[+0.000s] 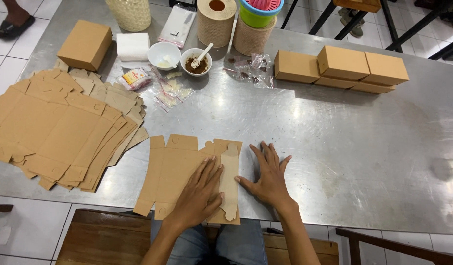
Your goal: Assembling a cardboard food container by folding the pre-cut flaps and applying adhesive strips.
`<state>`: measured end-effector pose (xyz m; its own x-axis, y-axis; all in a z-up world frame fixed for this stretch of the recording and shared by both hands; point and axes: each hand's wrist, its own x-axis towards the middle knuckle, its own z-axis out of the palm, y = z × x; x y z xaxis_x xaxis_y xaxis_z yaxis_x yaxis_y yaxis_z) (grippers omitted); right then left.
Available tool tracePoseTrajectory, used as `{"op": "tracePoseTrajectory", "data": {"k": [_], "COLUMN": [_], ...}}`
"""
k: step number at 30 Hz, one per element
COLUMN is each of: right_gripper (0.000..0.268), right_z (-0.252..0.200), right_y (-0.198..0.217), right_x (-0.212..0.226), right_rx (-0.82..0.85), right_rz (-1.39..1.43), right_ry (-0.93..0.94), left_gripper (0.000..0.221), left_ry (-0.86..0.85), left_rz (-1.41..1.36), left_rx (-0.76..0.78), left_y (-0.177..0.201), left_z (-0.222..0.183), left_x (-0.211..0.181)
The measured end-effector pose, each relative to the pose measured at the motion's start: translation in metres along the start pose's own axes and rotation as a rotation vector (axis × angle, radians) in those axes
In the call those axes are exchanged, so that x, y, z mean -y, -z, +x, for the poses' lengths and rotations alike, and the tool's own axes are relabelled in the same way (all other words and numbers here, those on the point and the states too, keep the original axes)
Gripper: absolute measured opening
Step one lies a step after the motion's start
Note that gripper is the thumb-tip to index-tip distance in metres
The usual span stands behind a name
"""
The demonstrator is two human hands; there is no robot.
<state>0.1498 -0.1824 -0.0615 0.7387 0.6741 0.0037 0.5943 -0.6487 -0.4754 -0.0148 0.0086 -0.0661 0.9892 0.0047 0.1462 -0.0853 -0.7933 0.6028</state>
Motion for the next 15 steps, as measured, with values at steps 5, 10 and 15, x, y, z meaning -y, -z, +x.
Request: {"op": "tracePoseTrajectory", "data": {"k": [5,10,15], "right_gripper": [0.102,0.105,0.106], "right_z": [-0.017,-0.027,-0.027], "right_y": [-0.001,-0.004,-0.001], "right_x": [0.003,0.002,0.006], "right_rx": [0.029,0.056,0.068], "right_rz": [-0.004,0.001,-0.007], "right_ry": [0.024,0.04,0.038], "left_gripper": [0.071,0.072,0.072], "left_ry": [0.021,0.009,-0.002], "left_rz": [-0.016,0.013,0.031], "left_rx": [0.016,0.008,-0.018], "left_y": [0.001,-0.001,-0.001], "left_z": [0.0,0.0,0.0], "left_x": [0.0,0.002,0.001]}}
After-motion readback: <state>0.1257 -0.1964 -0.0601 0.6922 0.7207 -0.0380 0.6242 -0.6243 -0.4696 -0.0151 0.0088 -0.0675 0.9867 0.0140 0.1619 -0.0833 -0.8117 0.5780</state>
